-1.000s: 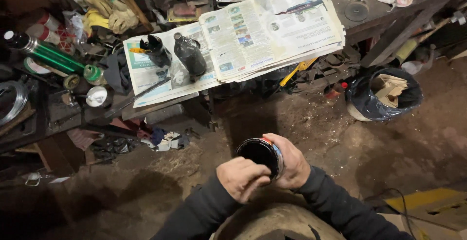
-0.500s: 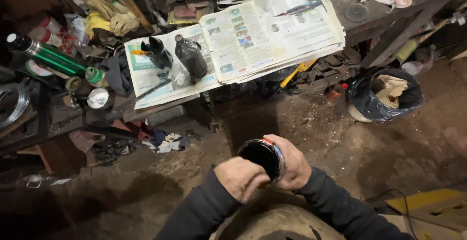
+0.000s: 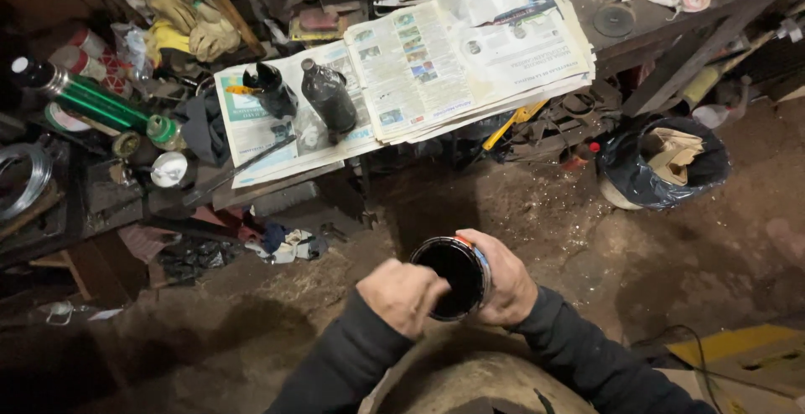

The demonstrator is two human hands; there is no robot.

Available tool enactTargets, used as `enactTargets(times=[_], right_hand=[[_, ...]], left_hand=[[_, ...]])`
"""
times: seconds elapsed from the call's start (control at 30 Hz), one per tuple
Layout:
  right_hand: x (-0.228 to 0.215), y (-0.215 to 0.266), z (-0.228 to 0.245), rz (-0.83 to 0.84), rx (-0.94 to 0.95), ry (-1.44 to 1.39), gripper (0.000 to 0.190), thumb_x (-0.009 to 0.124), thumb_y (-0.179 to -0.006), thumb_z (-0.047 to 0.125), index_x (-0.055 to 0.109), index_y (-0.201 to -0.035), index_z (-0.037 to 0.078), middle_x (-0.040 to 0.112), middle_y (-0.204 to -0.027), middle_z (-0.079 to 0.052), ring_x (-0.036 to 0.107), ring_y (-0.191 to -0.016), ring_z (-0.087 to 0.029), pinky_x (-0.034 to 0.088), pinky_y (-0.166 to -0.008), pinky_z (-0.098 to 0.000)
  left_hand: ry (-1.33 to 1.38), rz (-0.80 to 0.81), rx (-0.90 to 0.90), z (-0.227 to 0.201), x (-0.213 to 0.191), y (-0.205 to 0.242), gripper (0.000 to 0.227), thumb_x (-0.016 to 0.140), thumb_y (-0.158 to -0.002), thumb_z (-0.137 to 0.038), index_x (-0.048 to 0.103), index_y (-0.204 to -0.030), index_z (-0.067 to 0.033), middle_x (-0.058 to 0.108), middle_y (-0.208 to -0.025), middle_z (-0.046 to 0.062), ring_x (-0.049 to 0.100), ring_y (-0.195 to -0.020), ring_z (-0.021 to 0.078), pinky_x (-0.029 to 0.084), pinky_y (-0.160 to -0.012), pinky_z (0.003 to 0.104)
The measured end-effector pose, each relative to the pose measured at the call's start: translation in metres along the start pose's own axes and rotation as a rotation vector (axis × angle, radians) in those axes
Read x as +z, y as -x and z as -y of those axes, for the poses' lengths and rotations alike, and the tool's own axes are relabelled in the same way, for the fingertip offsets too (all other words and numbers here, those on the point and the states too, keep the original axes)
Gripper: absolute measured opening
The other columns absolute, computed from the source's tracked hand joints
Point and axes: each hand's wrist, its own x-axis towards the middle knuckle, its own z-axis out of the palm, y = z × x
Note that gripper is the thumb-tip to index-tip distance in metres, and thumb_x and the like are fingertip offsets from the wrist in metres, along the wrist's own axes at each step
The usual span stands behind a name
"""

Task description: Mixing black paint in a can using a stirring tool and adding liquid from a bottle.

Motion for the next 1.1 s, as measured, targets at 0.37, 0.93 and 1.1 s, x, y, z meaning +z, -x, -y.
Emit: enactTargets(times=[0.37, 0.93, 1.1], right_hand=[[0.003, 0.003, -0.002, -0.018, -0.030, 0.012, 0.096, 0.089, -0.064, 0.024, 0.044, -0.143, -0.005, 0.059, -0.136, -0.023, 0.063, -0.123, -0.036, 0.050, -0.106, -0.0411], [0.004, 0.002, 0.000, -0.016, -0.036, 0.034, 0.096, 0.091, -0.065, 0.031, 0.045, -0.141, -0.005, 0.060, -0.134, -0.023, 0.063, -0.122, -0.037, 0.051, -0.105, -0.0423], [0.004, 0.003, 0.002, -0.024, -0.004, 0.001, 0.094, 0.091, -0.068, 0.030, 0.046, -0.143, -0.005, 0.061, -0.135, -0.022, 0.065, -0.123, -0.036, 0.052, -0.105, -0.0409]], left_hand=[[0.041, 0.003, 0.086, -0.001, 0.005, 0.003, 0.009, 0.077, -0.091, -0.016, 0.070, -0.095, -0.0149, 0.069, -0.083, 0.003, 0.065, -0.073, 0.0265, 0.052, -0.067, 0.038], [0.094, -0.034, 0.075, -0.013, -0.004, -0.002, 0.013, 0.078, -0.088, -0.018, 0.070, -0.097, -0.0123, 0.069, -0.084, 0.006, 0.064, -0.073, 0.0280, 0.053, -0.067, 0.038], [-0.002, -0.042, 0.023, -0.005, -0.001, 0.001, 0.010, 0.078, -0.089, -0.017, 0.071, -0.095, -0.0135, 0.070, -0.081, 0.005, 0.064, -0.072, 0.0277, 0.053, -0.066, 0.038]])
